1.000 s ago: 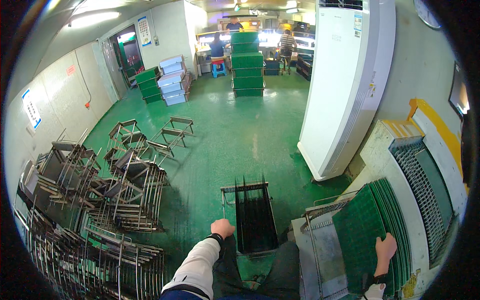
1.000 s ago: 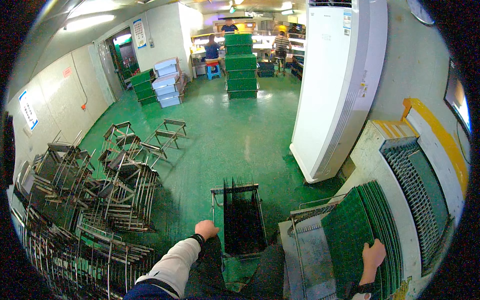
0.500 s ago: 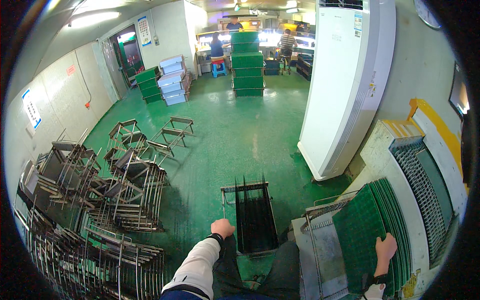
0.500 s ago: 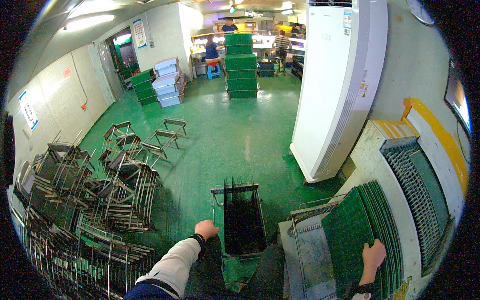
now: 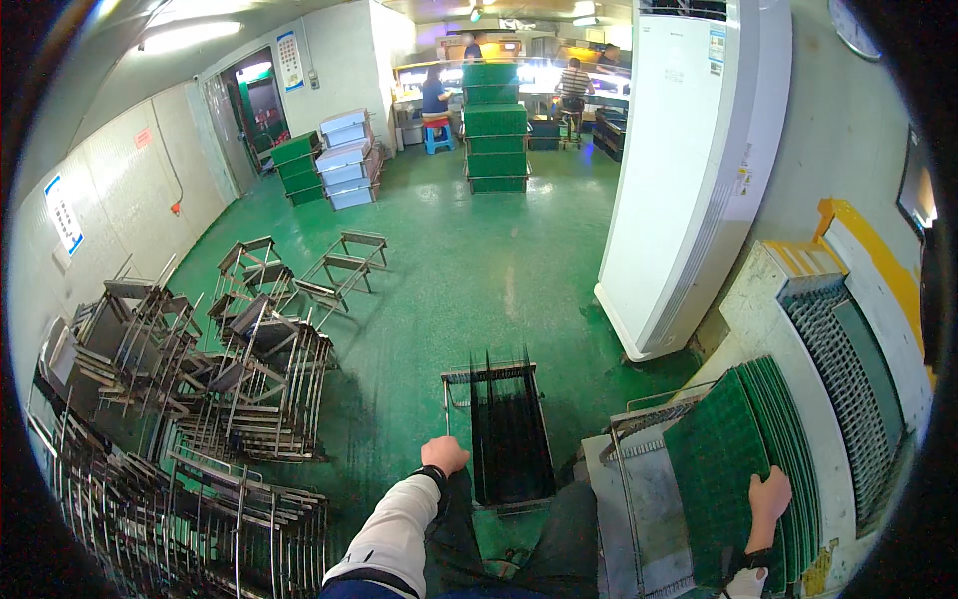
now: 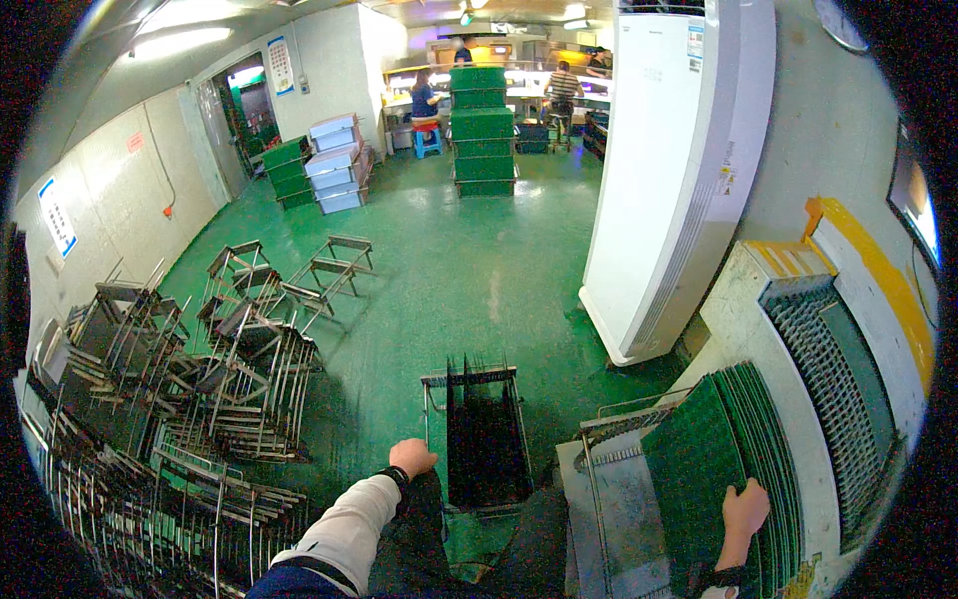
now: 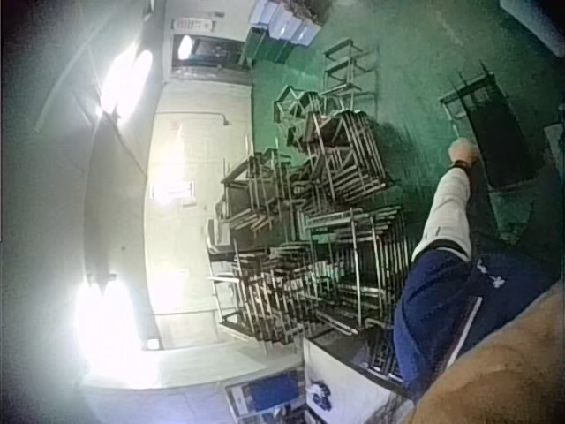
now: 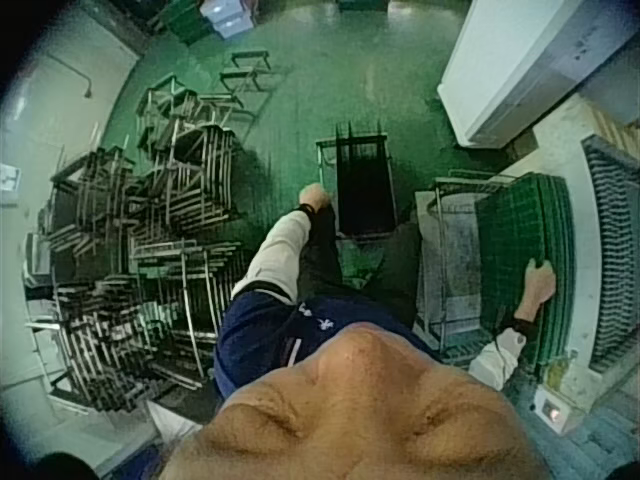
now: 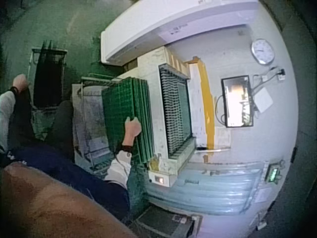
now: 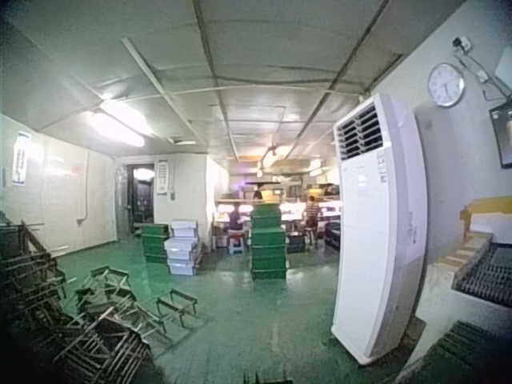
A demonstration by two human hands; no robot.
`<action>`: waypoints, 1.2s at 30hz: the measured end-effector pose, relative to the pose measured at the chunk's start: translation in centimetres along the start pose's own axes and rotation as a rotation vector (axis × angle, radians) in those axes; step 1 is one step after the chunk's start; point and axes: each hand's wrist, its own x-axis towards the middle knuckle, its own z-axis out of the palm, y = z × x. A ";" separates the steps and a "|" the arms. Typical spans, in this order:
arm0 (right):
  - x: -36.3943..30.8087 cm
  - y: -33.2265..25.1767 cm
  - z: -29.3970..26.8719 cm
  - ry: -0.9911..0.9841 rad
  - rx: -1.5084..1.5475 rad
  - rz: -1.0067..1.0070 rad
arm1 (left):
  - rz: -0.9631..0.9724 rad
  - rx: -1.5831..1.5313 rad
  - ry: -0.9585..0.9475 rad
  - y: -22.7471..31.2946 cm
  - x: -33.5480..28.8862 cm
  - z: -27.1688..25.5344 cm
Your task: Feeding green circuit boards into a processing or cleaning machine in a factory environment.
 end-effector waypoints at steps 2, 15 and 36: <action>0.0 -0.4 -0.6 -0.032 -0.002 0.006 | 0.003 -0.001 -0.001 -0.1 0.1 0.1; -0.1 0.4 0.7 0.109 -0.016 -0.071 | 0.016 -0.004 0.024 -0.1 -0.1 0.0; 0.3 1.0 1.2 0.046 -0.023 -0.036 | 0.004 0.012 -0.031 0.2 0.0 -0.3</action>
